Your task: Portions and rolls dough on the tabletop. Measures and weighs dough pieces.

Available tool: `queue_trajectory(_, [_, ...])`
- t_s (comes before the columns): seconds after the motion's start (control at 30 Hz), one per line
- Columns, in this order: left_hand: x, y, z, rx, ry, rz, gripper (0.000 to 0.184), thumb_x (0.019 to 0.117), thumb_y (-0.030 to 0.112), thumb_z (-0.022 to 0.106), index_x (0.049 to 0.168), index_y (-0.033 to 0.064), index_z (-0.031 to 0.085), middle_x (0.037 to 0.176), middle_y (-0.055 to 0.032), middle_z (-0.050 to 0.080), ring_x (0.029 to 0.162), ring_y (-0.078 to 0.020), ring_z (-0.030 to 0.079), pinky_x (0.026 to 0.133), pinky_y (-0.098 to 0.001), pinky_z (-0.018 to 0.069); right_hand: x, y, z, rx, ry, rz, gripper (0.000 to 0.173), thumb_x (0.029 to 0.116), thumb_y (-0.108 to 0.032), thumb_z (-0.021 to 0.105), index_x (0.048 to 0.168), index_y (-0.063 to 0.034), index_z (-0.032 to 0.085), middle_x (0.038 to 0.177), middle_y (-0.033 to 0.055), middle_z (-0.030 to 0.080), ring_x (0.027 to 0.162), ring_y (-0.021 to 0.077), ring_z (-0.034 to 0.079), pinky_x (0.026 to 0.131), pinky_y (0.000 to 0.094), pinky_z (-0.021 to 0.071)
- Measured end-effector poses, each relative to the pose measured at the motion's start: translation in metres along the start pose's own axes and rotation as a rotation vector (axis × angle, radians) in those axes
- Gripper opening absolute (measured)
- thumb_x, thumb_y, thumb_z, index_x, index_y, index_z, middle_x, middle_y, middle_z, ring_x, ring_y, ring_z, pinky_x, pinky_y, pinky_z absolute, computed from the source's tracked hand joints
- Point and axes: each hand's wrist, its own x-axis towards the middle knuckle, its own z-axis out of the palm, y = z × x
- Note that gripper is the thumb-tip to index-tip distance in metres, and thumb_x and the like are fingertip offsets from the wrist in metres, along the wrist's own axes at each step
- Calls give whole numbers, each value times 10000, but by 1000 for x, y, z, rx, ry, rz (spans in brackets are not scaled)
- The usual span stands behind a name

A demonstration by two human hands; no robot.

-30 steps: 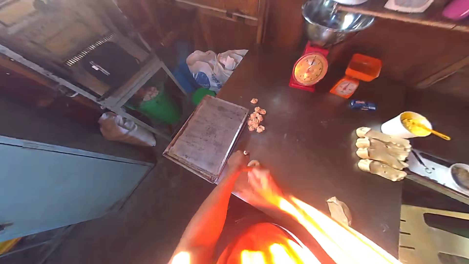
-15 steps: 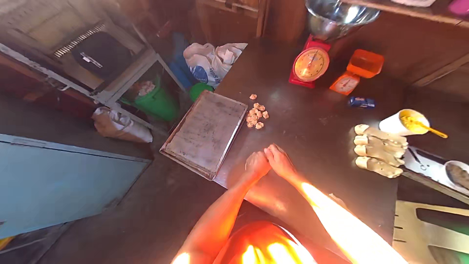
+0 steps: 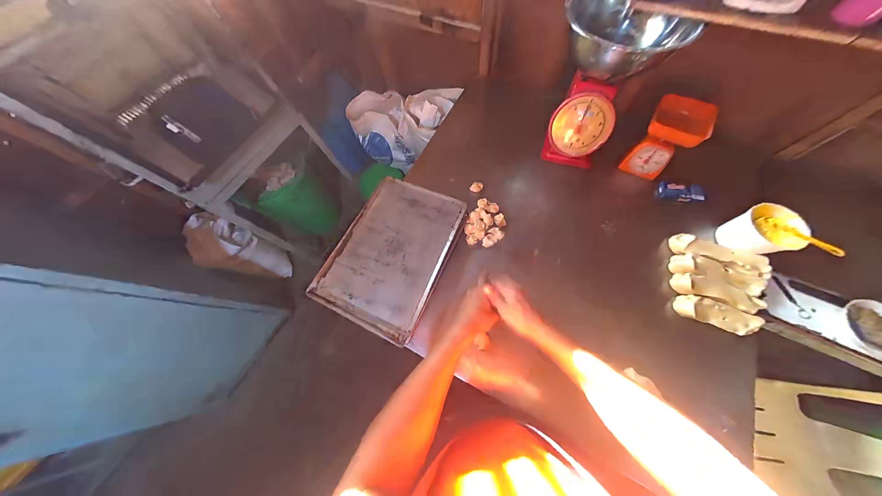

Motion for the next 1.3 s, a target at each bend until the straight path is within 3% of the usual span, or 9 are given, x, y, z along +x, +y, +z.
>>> queue_trajectory(0.2, [-21, 16, 12, -29, -225, -109, 294, 968, 291, 612, 943, 13, 704, 849, -122, 710, 799, -243, 699, 777, -483, 571, -48, 7, 5, -55, 165, -208, 343, 1078, -295, 466, 1131, -67, 716, 1066, 83, 699, 1031, 153, 671, 949, 322, 561])
queue_trajectory(0.47, [-11, 40, 5, 507, -110, -268, 445, 1014, 405, 467, 1124, 30, 681, 1132, -199, 699, 1080, -388, 670, 843, -606, 522, -9, -7, 2, 54, -19, 204, 416, 1065, -353, 413, 923, -45, 655, 797, 97, 617, 781, 226, 630, 755, 446, 529])
queue_trajectory(0.63, [13, -24, -27, 286, -5, -541, 505, 978, 506, 508, 1139, 69, 702, 1162, -189, 708, 1104, -384, 680, 858, -642, 537, -60, -70, 21, 88, -37, -230, 353, 1036, -277, 494, 824, -39, 643, 697, 70, 597, 669, 168, 614, 645, 355, 537])
queue_trajectory(0.77, [11, -8, -20, -1, 89, -117, 834, 788, 271, 834, 1470, 13, 430, 1251, -166, 670, 1171, -305, 649, 1027, -528, 523, 19, -39, -32, -35, -88, -18, 572, 1055, -541, 428, 1399, -128, 621, 1389, 108, 602, 1275, 231, 582, 1123, 446, 459])
queue_trajectory(0.83, [4, 4, -7, -78, 101, 3, 1019, 787, 200, 812, 1603, 19, 229, 1229, -173, 690, 1131, -271, 681, 1022, -483, 540, 13, -7, -7, -50, -61, -4, 569, 1070, -527, 382, 1298, -90, 665, 1322, 140, 630, 1228, 259, 609, 1077, 468, 486])
queue_trajectory(0.9, [-3, 5, -2, -96, 8, 20, 801, 822, 222, 769, 1507, -4, 421, 1063, -145, 734, 966, -246, 721, 916, -480, 585, -15, 5, 11, -8, 64, -42, 439, 1087, -395, 405, 1096, -65, 694, 1027, 110, 700, 995, 206, 678, 927, 406, 553])
queue_trajectory(1.0, [-19, 9, 4, -127, -228, -71, 312, 964, 315, 645, 989, 6, 686, 801, -92, 677, 700, -196, 659, 712, -430, 563, -44, 6, 5, -20, 167, -190, 308, 1072, -238, 466, 1085, -61, 718, 1016, 81, 709, 976, 151, 688, 914, 335, 580])
queue_trajectory(1.13, [-8, 45, -6, 141, -70, -223, 332, 977, 350, 571, 995, 50, 715, 955, -143, 721, 905, -304, 710, 801, -551, 574, -12, -8, -13, -206, 93, -137, 457, 1092, -392, 375, 1136, -40, 664, 1115, 143, 659, 1078, 244, 649, 967, 397, 542])
queue_trajectory(1.3, [-1, 36, 1, 444, -109, -283, 463, 1010, 430, 466, 1125, 39, 684, 1148, -194, 694, 1110, -379, 661, 864, -608, 523, 3, -11, -3, -4, -40, 168, 425, 1070, -356, 389, 914, -48, 638, 782, 99, 601, 765, 231, 620, 742, 443, 519])
